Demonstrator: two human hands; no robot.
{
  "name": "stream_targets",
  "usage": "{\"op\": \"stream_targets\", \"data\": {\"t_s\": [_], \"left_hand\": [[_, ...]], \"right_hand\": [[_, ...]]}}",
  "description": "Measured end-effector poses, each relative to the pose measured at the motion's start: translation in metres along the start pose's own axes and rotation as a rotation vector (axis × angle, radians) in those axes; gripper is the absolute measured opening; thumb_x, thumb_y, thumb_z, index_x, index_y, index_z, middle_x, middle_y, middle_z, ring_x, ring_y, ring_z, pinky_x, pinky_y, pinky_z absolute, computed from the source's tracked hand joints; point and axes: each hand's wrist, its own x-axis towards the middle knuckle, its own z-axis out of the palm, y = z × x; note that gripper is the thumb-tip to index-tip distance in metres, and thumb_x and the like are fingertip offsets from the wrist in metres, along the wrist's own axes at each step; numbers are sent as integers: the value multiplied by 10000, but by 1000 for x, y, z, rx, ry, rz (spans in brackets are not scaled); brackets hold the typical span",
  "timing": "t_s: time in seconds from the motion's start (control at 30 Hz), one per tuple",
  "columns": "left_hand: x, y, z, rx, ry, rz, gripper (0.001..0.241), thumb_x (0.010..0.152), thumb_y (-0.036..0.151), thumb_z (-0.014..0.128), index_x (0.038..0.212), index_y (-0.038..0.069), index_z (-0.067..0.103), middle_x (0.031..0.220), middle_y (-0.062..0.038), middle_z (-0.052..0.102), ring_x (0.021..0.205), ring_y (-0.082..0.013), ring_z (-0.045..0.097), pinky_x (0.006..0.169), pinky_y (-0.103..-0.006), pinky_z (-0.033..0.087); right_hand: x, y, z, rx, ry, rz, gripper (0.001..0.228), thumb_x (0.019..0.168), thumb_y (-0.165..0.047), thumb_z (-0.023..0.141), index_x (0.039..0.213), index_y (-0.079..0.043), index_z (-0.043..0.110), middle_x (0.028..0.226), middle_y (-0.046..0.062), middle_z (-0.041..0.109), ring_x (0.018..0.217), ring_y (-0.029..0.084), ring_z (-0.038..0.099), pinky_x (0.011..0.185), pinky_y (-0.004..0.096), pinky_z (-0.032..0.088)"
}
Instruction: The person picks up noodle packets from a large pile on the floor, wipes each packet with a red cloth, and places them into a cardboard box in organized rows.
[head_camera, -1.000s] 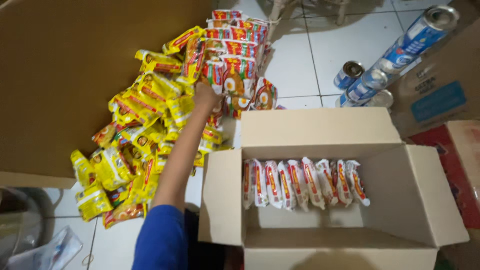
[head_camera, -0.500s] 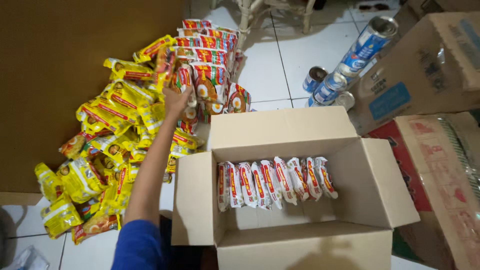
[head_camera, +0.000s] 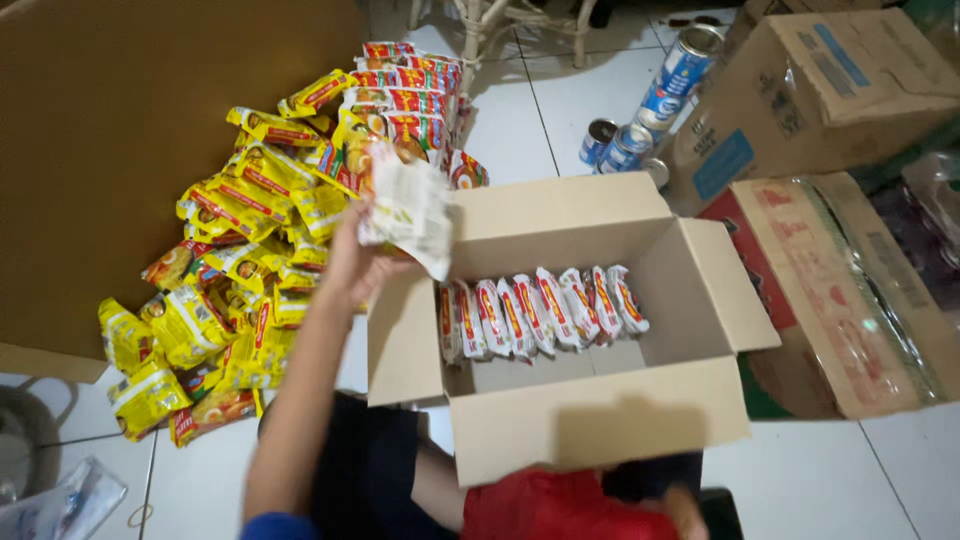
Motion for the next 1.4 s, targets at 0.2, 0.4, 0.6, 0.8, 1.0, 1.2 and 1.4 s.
{"op": "stream_targets", "data": {"t_s": [0.2, 0.4, 0.6, 0.8, 1.0, 1.2, 1.4], "left_hand": [[-47, -133, 10, -303, -230, -63, 682, 977, 427, 644, 1558, 77, 564, 1500, -218, 682, 1281, -386, 692, 945, -663, 604], [-94, -176, 28, 192, -134, 66, 589, 963, 330, 731, 1513, 133, 656, 1416, -200, 720, 1286, -339, 687, 1017, -548, 580], [-174, -125, 59, 678, -106, 358, 730, 1034, 267, 585, 1730, 200, 378, 1583, -398, 555, 1391, -645, 572, 1109, -702, 505], [-175, -145, 45, 1084, -128, 620, 692, 1047, 123, 396, 1729, 239, 404, 1858, -163, 272, 1301, -639, 616, 1034, -725, 562], [-164, -170, 25, 959, -106, 694, 648, 1108, 153, 540, 1744, 126, 421, 1840, -171, 337, 1594, -500, 421, 1236, -645, 432], [-160, -194, 17, 825, -118, 763, 652, 1119, 84, 479, 1762, 91, 368, 1845, -209, 308, 1660, -455, 343, 1336, -605, 325], [-156, -199, 14, 770, -104, 820, 638, 1120, 52, 433, 1755, 65, 372, 1837, -232, 313, 1669, -458, 329, 1351, -598, 304]], "right_hand": [[-10, -36, 106, 27, -160, -302, 1294, 656, -598, 870, 1768, -252, 306, 1611, -1, 581, 1357, 158, 605, 1223, 344, 486], [-21, -60, 183, -570, -398, -963, 1132, 824, -205, 840, 1779, -110, 239, 1840, 141, 194, 1642, 334, 357, 1364, 487, 327], [-22, -33, 215, -595, -555, -406, 491, 1069, -117, 653, 1558, -77, 678, 1575, 180, 647, 1426, 265, 598, 1217, 462, 497], [-1, -3, 210, -598, -611, -535, 707, 1044, -37, 688, 1704, -80, 435, 1743, 205, 435, 1533, 316, 489, 1269, 497, 435], [15, 31, 203, -891, -750, -952, 727, 1074, -73, 702, 1721, -72, 372, 1751, 214, 393, 1594, 394, 432, 1331, 540, 362], [13, 41, 204, -1257, -971, -1163, 574, 1124, -88, 535, 1692, -32, 484, 1706, 186, 539, 1531, 441, 520, 1368, 563, 285], [15, 49, 160, -1166, -1276, -1305, 492, 1101, -198, 551, 1552, -33, 660, 1548, 187, 683, 1465, 436, 601, 1309, 579, 386]]}}
